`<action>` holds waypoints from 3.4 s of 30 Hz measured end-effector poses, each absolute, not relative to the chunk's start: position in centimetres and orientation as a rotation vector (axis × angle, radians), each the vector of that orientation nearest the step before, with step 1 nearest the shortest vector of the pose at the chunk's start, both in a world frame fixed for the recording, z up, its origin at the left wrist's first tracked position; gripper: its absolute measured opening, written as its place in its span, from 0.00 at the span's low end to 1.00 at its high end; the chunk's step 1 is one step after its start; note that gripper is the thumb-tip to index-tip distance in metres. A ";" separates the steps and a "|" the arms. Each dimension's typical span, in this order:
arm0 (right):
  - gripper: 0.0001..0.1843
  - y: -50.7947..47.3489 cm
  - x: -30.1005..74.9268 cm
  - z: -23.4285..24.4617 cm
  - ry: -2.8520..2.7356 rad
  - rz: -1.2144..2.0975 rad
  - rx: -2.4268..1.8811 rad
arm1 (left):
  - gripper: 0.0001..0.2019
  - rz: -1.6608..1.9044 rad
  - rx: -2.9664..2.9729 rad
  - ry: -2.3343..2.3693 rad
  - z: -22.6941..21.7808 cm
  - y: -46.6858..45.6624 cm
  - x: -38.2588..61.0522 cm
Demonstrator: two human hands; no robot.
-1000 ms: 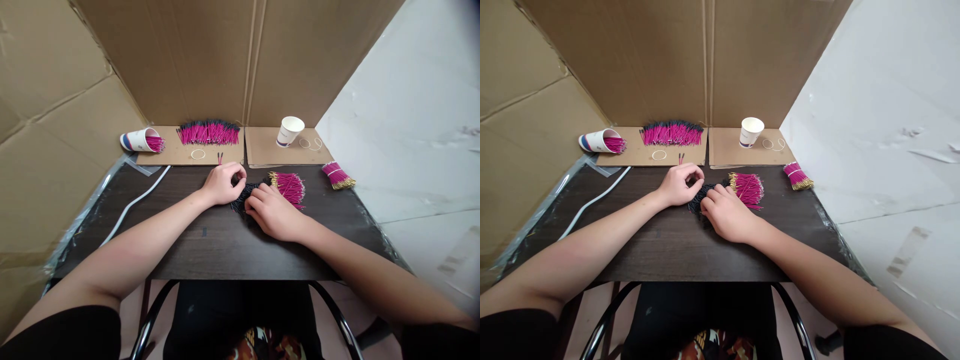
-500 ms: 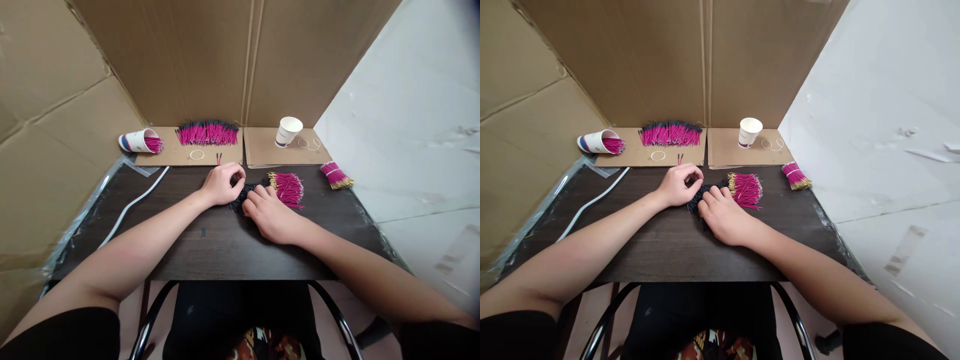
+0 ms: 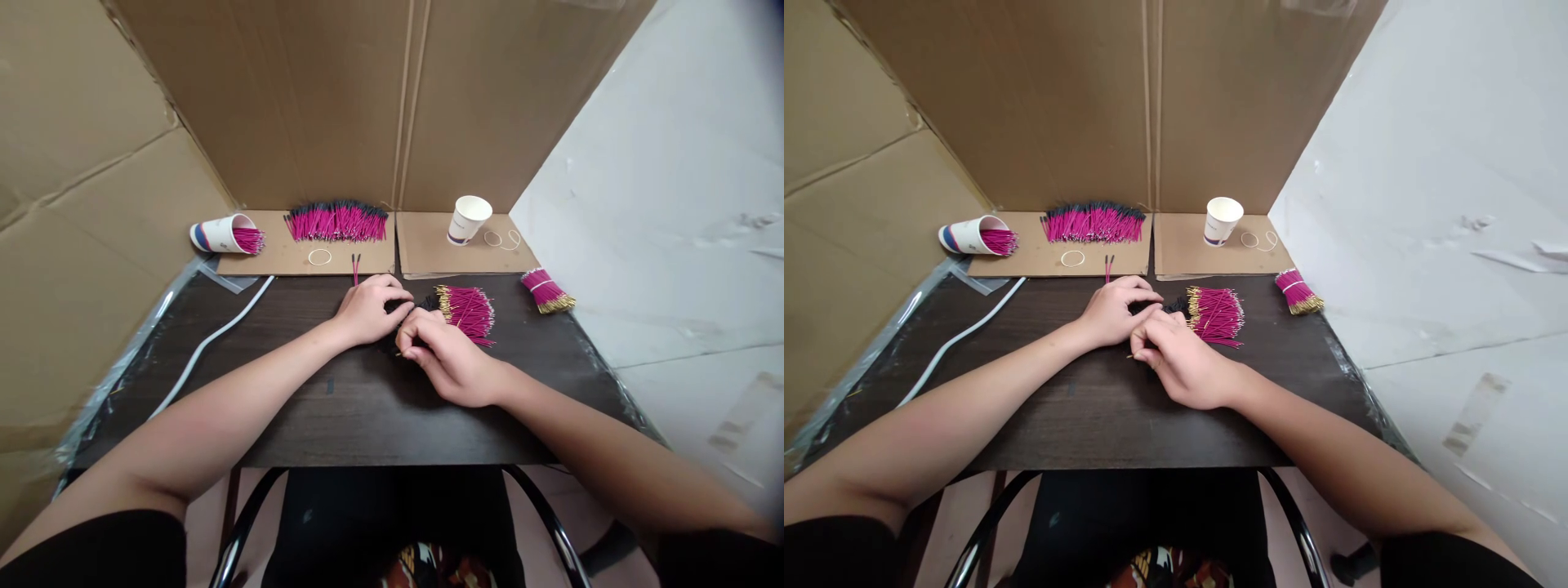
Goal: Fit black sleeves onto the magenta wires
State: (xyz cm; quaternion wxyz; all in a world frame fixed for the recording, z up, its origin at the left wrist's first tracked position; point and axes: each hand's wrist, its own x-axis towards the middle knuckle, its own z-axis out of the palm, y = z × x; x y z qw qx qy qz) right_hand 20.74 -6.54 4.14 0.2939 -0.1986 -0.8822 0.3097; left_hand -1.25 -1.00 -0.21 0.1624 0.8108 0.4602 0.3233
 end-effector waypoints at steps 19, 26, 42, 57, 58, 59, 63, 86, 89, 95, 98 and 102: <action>0.09 -0.3 24.2 1.4 -1.996 0.479 -0.961 | 0.03 0.964 2.262 1.213 -0.1 -1.2 -1.5; 0.13 -0.2 24.2 1.6 -2.069 0.425 -0.849 | 0.02 0.964 2.278 1.137 0.1 -1.6 -1.5; 0.11 -0.4 24.1 1.2 -2.122 0.433 -0.875 | 0.03 0.895 2.273 1.058 0.2 -1.7 -1.6; 0.09 -0.8 23.7 1.0 -2.063 0.419 -0.845 | 0.05 0.837 2.257 1.018 0.3 -1.5 -1.7; 0.08 -0.9 23.7 1.0 -2.046 0.431 -0.846 | 0.05 0.847 2.235 1.021 0.3 -1.5 -1.7; 0.08 -1.0 23.8 1.0 -2.029 0.441 -0.846 | 0.06 0.865 2.197 1.031 0.3 -1.4 -1.6; 0.05 -1.4 23.8 1.3 -1.975 0.447 -0.839 | 0.06 0.955 1.932 1.082 -0.1 -0.9 -1.5; 0.06 -1.2 23.7 1.4 -2.045 0.408 -0.802 | 0.06 1.012 1.758 1.002 0.2 -0.8 -1.4; 0.06 -1.2 23.7 1.5 -2.058 0.401 -0.818 | 0.05 1.002 1.781 1.007 0.2 -0.9 -1.4; 0.06 -1.2 23.8 1.4 -2.088 0.397 -0.838 | 0.05 0.977 1.823 1.031 0.1 -1.0 -1.3; 0.06 -1.2 23.8 1.4 -2.098 0.384 -0.829 | 0.06 0.980 1.818 1.042 0.1 -1.1 -1.3; 0.06 -1.3 23.6 1.2 -2.105 0.372 -0.820 | 0.07 0.995 1.782 1.045 -0.1 -1.0 -1.2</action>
